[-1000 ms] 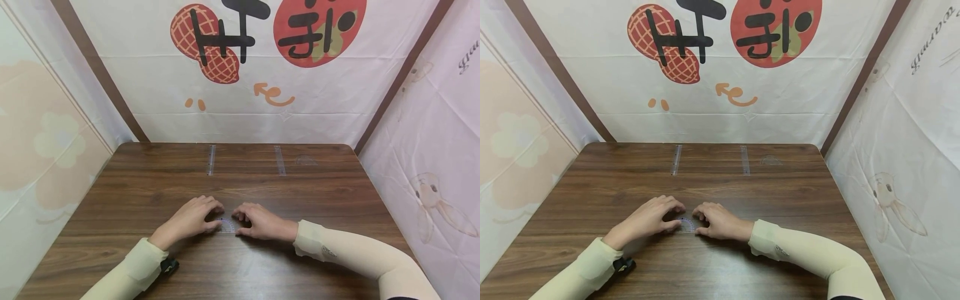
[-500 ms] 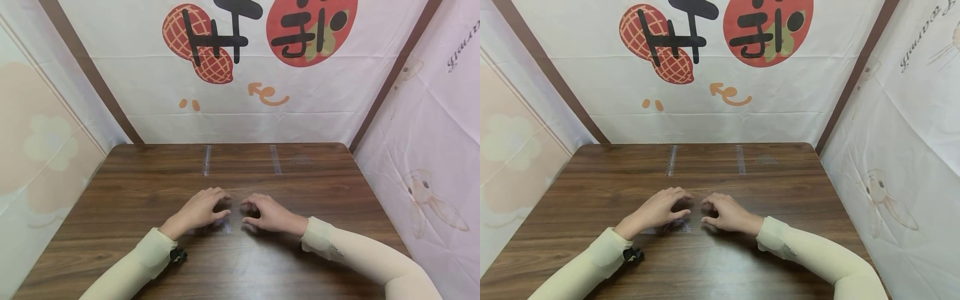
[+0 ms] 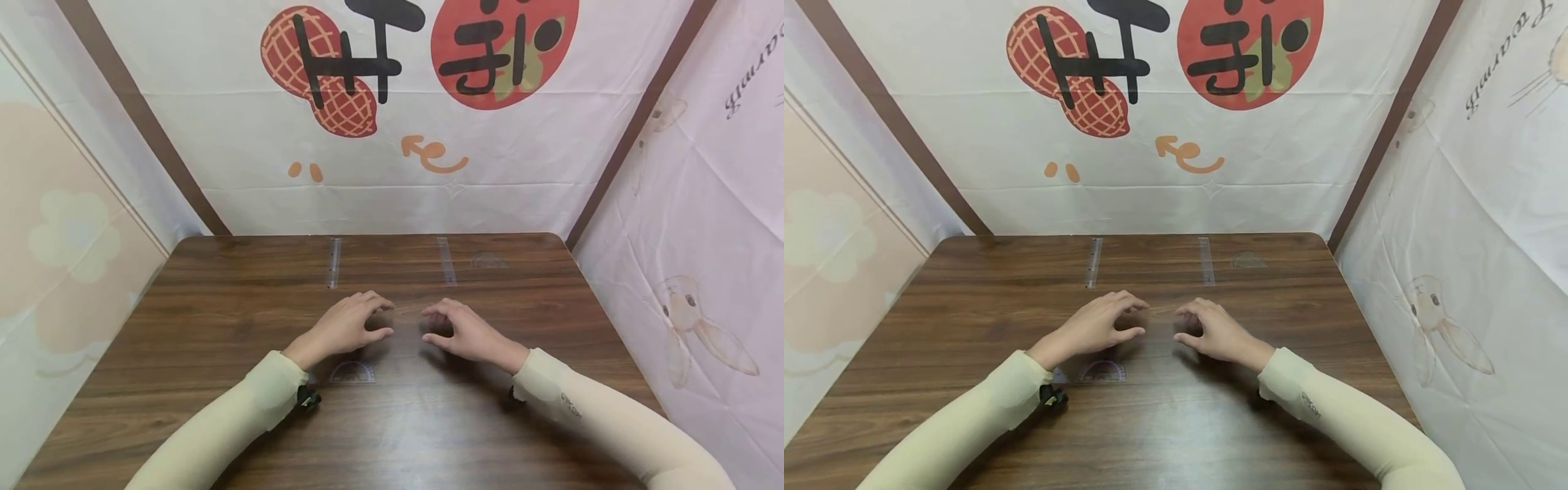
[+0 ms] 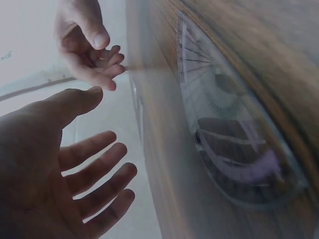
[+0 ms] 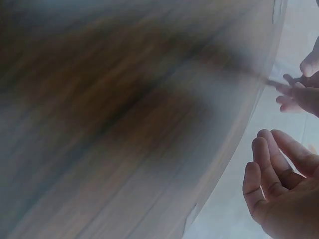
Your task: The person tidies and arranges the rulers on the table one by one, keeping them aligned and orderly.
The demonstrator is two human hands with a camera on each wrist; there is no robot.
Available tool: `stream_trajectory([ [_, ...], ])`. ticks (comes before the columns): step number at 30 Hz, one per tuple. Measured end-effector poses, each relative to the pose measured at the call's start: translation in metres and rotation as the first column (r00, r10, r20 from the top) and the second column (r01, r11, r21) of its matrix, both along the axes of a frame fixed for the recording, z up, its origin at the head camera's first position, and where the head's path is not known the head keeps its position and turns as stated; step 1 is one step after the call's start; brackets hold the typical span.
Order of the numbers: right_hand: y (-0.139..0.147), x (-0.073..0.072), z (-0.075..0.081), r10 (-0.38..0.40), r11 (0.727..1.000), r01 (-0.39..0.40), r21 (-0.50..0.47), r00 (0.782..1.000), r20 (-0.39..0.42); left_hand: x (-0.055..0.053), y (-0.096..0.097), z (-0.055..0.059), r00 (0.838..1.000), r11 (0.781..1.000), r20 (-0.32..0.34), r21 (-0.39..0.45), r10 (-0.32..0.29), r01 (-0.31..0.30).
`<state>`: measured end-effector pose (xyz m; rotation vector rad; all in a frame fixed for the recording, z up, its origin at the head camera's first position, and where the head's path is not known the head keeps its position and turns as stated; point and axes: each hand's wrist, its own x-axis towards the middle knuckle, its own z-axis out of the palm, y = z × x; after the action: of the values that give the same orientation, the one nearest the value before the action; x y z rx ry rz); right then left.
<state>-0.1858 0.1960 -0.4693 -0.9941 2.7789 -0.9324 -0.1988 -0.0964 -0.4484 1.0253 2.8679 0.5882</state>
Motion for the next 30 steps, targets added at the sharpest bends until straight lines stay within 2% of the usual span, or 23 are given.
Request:
stream_trajectory([
  [8,0.019,-0.012,0.003,-0.059,0.997,0.057,-0.047,0.997,-0.04,-0.019,0.023,0.001,1.0,1.0,0.015,0.016,-0.002,0.002],
  [20,0.045,-0.021,-0.004,-0.16,0.986,0.159,-0.051,0.987,-0.03,-0.041,0.057,-0.003,0.997,1.0,0.075,0.027,0.014,-0.016],
  [30,0.064,-0.033,-0.007,-0.246,0.969,0.246,-0.034,0.969,-0.014,-0.058,0.082,0.005,0.996,1.0,0.091,0.007,0.021,-0.022],
])
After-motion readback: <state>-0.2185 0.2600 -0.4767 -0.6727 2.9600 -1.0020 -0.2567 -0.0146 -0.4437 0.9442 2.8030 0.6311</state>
